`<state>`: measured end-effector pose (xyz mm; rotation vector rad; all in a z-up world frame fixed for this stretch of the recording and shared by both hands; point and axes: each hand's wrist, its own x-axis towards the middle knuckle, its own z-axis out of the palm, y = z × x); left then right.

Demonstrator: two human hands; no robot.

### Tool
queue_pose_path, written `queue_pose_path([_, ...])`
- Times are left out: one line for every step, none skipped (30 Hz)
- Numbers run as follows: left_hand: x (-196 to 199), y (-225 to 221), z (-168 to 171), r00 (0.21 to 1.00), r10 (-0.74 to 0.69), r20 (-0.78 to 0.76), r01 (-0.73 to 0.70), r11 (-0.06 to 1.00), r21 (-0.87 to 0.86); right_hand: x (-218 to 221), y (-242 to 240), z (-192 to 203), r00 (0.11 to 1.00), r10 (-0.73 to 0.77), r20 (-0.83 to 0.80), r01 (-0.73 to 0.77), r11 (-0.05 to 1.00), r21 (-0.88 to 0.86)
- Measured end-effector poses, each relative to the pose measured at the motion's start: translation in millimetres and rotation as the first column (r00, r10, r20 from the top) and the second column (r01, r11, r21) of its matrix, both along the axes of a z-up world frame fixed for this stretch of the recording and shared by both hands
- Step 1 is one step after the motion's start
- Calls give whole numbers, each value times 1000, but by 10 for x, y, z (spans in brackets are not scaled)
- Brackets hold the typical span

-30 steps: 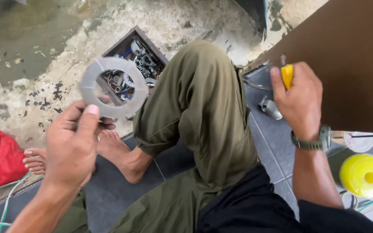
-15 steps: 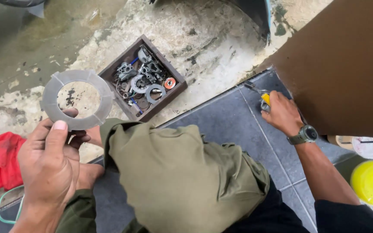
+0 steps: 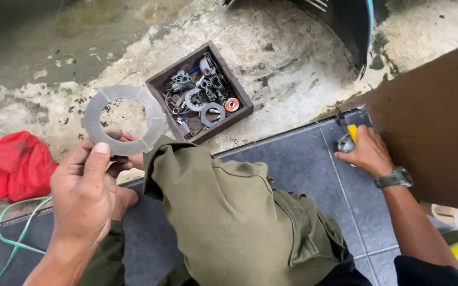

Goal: Cleaning and sorting motorcycle engine parts using a small hand tool

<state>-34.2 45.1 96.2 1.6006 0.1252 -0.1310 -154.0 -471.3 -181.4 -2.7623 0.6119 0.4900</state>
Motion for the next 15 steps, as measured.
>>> queue_pose_path([9,-5,11,1000,9,-2,-9,1000,-1,-1,-8,23,1000,9,-2,-9,1000,-1])
queue_pose_path([3,-9,16,999,19,-46,-18,1000,24,-5,-17,37,999,-35,-20,36,997,64])
queue_pose_path([-8,-13,20,995,30,-90,-26,998,49,-14,-27,51,996,-76,-42,81,988,129])
queue_pose_path([-15,-19,17,995,38,-92,-34,998,46,-26,12,53,997,-69,-44,74,989,126])
queue_pose_path([-19,-24,19,992,44,-117,-40,998,39,-36,50,61,997,-59,-56,64,995,80])
queue_pose_path([-2,-28,36,989,50,-136,-46,998,32,-13,93,71,997,-51,-62,53,998,35])
queue_pose_path([6,-9,-1,990,58,-131,-54,998,30,-63,96,41,997,-44,-57,46,998,34])
queue_pose_path([4,27,-35,993,61,-100,-55,997,61,-77,113,-9,997,-61,-40,61,998,-7])
queue_pose_path([1,69,-69,996,64,-69,-57,994,91,-90,135,-61,997,-79,-21,78,996,-48])
queue_pose_path([10,95,-69,995,83,-64,-76,993,93,-59,197,24,998,-60,-17,59,997,-45])
queue_pose_path([23,125,-70,996,86,-10,-85,994,68,-26,262,108,996,-78,-47,74,995,-71])
queue_pose_path([40,155,-75,995,93,44,-95,995,42,20,322,187,993,-94,-76,87,991,-97])
queue_pose_path([44,173,-30,992,114,49,-116,992,44,108,351,219,995,-73,-71,67,993,-95])
queue_pose_path([34,188,11,991,133,14,-134,991,24,165,376,257,995,-90,-51,87,994,-65])
queue_pose_path([27,196,49,988,152,-22,-152,988,5,224,395,292,994,-107,-32,106,994,-34])
